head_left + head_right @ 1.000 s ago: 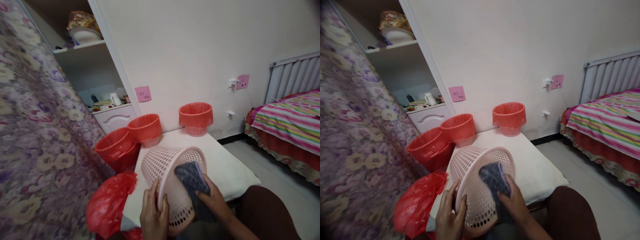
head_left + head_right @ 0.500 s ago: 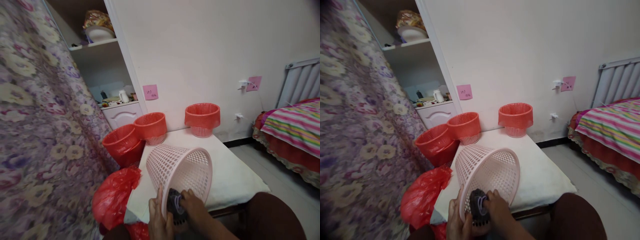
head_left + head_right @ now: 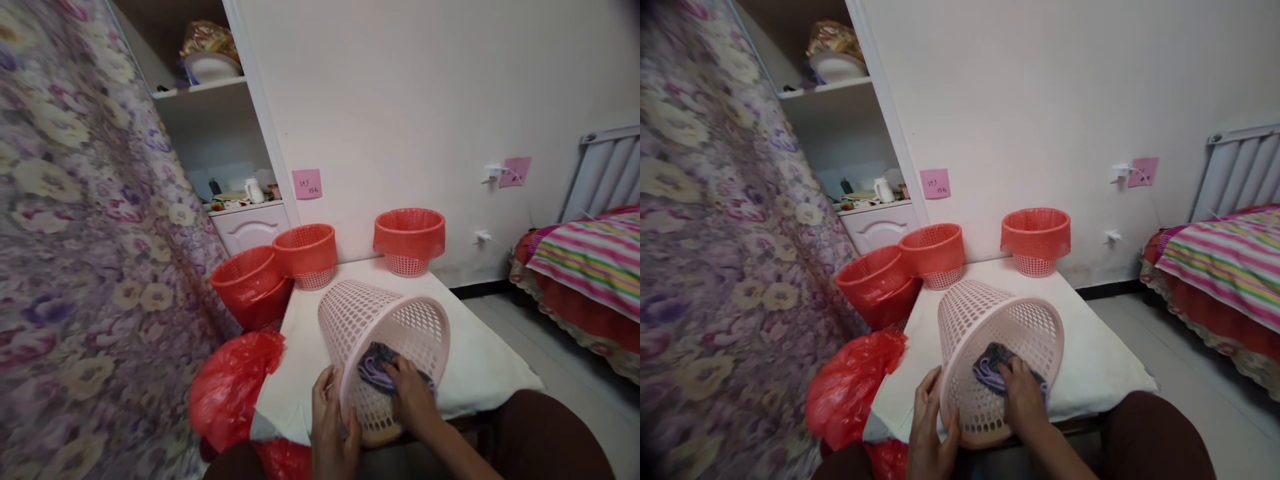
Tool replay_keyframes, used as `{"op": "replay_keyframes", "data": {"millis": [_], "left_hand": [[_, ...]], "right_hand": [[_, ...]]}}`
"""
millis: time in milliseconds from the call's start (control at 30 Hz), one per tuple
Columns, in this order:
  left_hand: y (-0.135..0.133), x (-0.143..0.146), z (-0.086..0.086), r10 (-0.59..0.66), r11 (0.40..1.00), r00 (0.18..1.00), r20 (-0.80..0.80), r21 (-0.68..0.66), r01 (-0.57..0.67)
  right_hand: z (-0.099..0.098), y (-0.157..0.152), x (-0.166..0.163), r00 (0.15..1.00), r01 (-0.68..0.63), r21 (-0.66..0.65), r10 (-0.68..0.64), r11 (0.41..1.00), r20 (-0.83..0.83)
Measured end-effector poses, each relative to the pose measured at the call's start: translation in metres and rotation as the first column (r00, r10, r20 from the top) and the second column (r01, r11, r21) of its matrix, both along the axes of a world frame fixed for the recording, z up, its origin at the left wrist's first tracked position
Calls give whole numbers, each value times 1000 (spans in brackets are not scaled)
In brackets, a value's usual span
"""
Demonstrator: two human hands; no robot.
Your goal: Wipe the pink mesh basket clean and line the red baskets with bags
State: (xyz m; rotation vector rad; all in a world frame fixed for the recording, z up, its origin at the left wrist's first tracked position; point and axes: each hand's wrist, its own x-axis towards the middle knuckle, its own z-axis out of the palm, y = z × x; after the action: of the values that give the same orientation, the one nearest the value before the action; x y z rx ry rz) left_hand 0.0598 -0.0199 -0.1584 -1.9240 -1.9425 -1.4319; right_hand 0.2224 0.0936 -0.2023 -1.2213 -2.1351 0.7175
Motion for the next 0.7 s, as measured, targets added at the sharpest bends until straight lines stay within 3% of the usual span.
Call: {"op": "replay_keyframes", "data": {"millis": [133, 233, 300, 367, 467, 533, 600, 700], "left_hand": [[11, 6, -16, -39, 999, 965, 260, 39, 30], [12, 11, -13, -87, 994, 949, 302, 89, 63], [9, 14, -9, -119, 988, 953, 278, 125, 87], [6, 14, -7, -153, 984, 957, 247, 133, 122], [2, 10, -9, -200, 975, 962, 184, 139, 176], [2, 6, -11, -213, 971, 967, 137, 137, 194], [2, 1, -12, -211, 974, 972, 103, 107, 200], [3, -2, -14, -231, 972, 972, 50, 61, 228]], "right_hand": [[16, -8, -36, 949, -227, -105, 196, 968, -247], [39, -8, -59, 806, -279, -147, 148, 949, -573], [42, -10, -69, 688, -273, -153, 82, 950, -721], [30, -11, -73, 715, -246, -75, 129, 966, -687], [0, -4, -66, 906, -187, 117, 218, 975, -363], [-11, 10, -55, 964, -143, 165, 175, 976, -200], [-10, 32, -43, 979, -63, 159, 92, 985, -181], [7, 66, -31, 970, 104, 148, -67, 984, -233]]}}
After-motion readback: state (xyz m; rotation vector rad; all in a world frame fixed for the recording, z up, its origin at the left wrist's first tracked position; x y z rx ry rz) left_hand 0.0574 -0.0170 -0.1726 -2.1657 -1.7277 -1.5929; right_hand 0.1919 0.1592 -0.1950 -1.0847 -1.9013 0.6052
